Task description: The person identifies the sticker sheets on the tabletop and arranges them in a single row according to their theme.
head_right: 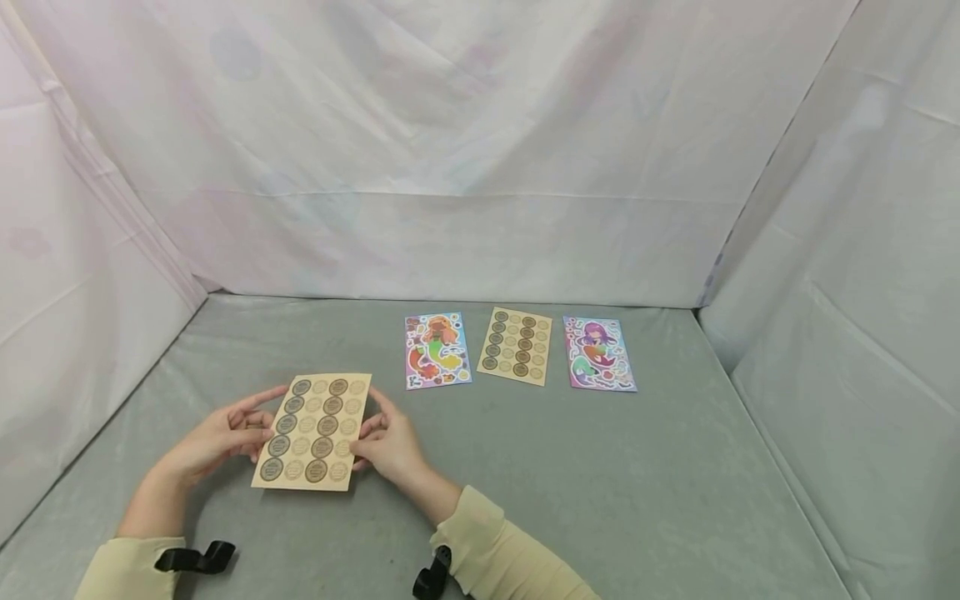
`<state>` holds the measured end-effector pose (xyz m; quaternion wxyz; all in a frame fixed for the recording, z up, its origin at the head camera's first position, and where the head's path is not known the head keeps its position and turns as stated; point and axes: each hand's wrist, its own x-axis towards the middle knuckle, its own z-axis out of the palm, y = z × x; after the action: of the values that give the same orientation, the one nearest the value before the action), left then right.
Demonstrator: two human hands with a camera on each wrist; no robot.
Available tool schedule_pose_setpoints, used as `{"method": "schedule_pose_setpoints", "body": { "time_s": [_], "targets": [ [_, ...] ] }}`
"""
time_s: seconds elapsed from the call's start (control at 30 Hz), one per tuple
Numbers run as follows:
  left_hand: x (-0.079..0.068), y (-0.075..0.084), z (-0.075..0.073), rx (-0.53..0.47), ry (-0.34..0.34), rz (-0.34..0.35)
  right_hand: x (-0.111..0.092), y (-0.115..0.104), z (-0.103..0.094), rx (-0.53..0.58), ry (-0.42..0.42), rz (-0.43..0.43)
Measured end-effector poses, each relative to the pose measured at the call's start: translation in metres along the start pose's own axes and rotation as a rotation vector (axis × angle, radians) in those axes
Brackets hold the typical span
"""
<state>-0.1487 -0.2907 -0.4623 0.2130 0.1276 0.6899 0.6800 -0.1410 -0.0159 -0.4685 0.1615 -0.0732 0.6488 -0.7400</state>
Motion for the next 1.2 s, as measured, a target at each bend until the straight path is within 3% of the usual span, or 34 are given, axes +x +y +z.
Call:
{"method": "schedule_pose_setpoints", "body": {
  "time_s": [0.3,0.7,1.2],
  "targets": [
    [-0.004,-0.005,-0.002,0.069,0.039,-0.022,-0.001,0.007,0.006,-0.018,0.012,0.027],
    [-0.009,-0.01,-0.002,0.193,0.115,-0.108,-0.004,0.015,0.015,-0.001,-0.012,0.054],
    [-0.009,-0.007,0.004,0.29,0.206,-0.184,-0.004,0.015,0.019,-0.129,-0.03,0.109]
  ]
}}
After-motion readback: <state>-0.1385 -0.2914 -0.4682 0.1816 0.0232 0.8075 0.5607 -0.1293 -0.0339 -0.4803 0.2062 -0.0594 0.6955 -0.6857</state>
